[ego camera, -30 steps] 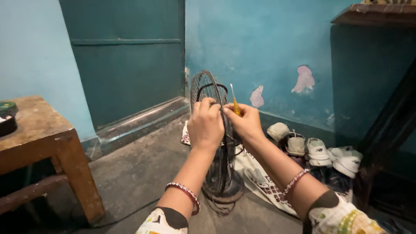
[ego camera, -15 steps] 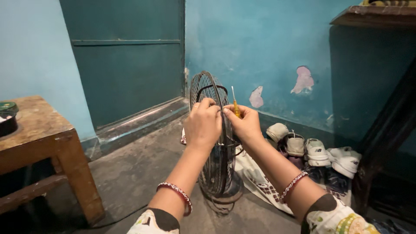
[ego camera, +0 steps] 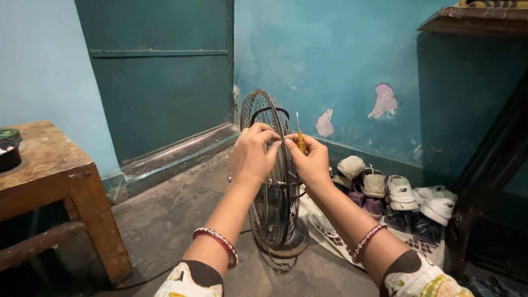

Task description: The person removes the front grille of an electric fan using a screwdriver. They loosen and remove several screws from the grille, then detach the grille from the fan body.

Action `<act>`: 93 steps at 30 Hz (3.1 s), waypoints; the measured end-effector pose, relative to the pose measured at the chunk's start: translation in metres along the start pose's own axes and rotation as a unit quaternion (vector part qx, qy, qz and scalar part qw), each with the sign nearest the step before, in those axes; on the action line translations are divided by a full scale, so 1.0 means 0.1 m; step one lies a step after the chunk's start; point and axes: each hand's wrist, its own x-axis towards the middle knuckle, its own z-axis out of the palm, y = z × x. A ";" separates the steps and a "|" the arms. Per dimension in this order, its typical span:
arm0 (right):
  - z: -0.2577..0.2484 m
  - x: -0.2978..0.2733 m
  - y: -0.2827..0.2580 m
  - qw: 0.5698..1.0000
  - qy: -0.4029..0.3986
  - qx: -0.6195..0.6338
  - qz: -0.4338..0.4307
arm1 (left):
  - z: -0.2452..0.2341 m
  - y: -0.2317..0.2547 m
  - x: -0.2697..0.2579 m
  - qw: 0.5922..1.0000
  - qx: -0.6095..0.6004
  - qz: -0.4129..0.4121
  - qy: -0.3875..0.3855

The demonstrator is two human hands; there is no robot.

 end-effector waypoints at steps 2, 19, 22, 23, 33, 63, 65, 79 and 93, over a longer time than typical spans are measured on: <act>0.02 -0.02 -0.05 1.000 0.010 -0.022 -0.014 | -0.01 0.00 0.02 0.999 0.018 0.033 0.009; 0.06 -0.13 -0.33 0.990 0.039 -0.136 -0.025 | 0.22 -0.03 -0.01 0.993 0.017 0.090 0.072; 0.04 -0.15 -0.31 0.993 0.030 -0.116 -0.019 | 0.23 0.00 -0.06 0.987 0.040 0.114 0.102; 0.04 -0.17 -0.30 0.993 0.025 -0.110 -0.020 | 0.23 0.01 -0.08 0.987 0.045 0.114 0.106; 0.01 -0.09 -0.07 1.000 -0.009 0.024 0.014 | 0.11 0.05 -0.10 0.986 0.073 0.094 0.115; -1.13 -1.24 -0.40 0.972 -0.017 0.049 0.229 | 1.01 0.61 -1.29 0.905 -0.348 -0.236 -0.060; -1.25 -1.41 -0.32 0.965 -0.015 0.024 0.259 | 1.18 0.58 -1.50 0.885 -0.372 -0.261 -0.096; -2.01 -2.81 0.87 0.945 -0.042 -0.054 0.319 | 2.18 0.52 -3.28 0.801 -0.366 -0.446 -0.160; -2.23 -3.84 2.04 0.898 -0.015 -0.029 0.439 | 2.76 0.12 -4.39 0.859 -0.068 -0.441 -0.252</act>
